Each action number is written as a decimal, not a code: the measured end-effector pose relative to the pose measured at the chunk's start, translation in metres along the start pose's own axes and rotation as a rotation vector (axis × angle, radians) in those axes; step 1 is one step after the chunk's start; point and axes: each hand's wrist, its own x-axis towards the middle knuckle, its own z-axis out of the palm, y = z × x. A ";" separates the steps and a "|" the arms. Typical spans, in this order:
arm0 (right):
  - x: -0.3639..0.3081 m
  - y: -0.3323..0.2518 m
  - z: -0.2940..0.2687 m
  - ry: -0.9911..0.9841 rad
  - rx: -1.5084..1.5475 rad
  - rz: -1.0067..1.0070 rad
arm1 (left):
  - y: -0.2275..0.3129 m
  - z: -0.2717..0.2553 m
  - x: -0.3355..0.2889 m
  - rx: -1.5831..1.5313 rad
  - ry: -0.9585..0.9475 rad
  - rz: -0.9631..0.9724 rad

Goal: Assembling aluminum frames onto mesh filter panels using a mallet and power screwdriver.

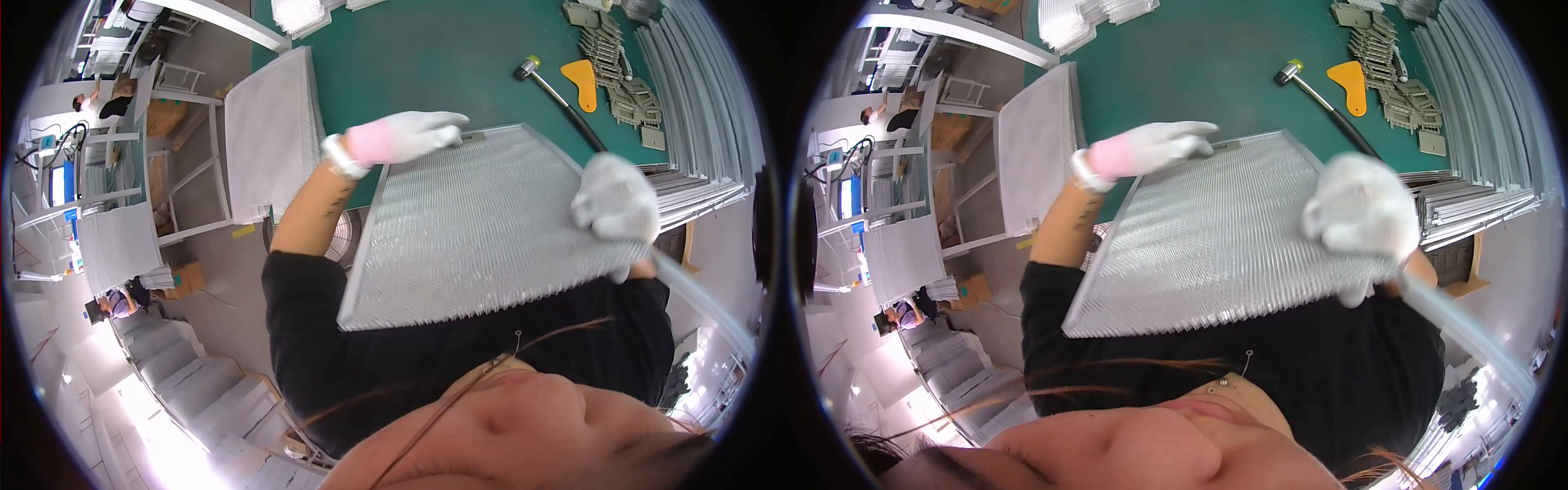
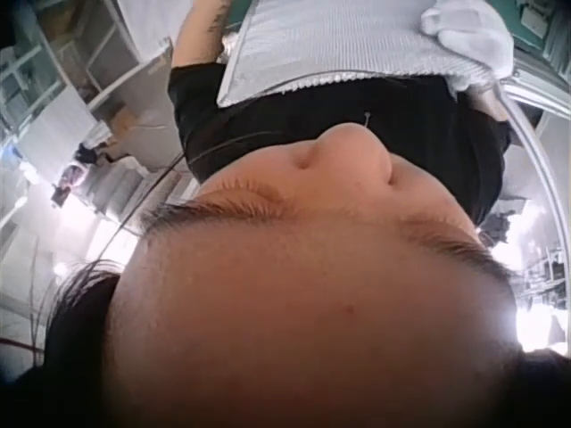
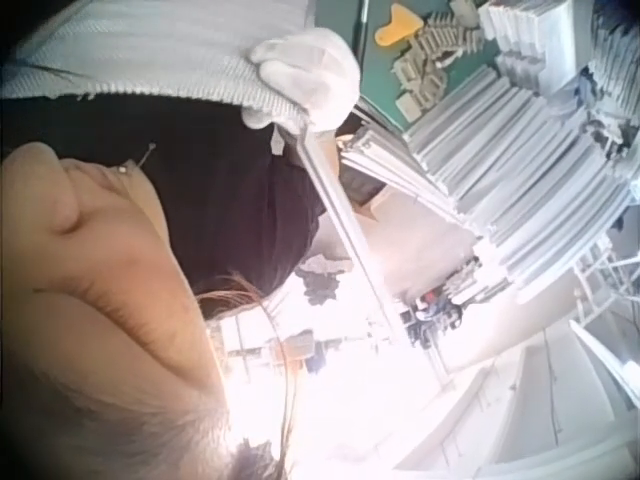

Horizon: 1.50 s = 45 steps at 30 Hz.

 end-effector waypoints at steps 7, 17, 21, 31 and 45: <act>0.027 0.038 -0.008 0.602 -0.141 0.495 | 0.063 0.023 -0.094 -0.020 1.025 0.868; 0.036 0.030 0.010 0.614 -0.132 0.257 | 0.057 0.038 -0.075 -0.045 1.076 1.027; 0.027 0.009 0.028 0.572 -0.161 0.089 | 0.037 0.028 -0.077 -0.096 0.486 1.226; -0.009 -0.020 0.025 -0.010 0.020 0.030 | -0.048 0.042 -0.056 0.558 0.289 0.266; -0.005 -0.013 0.036 0.116 0.008 -0.024 | -0.001 0.015 0.006 0.148 -0.070 0.354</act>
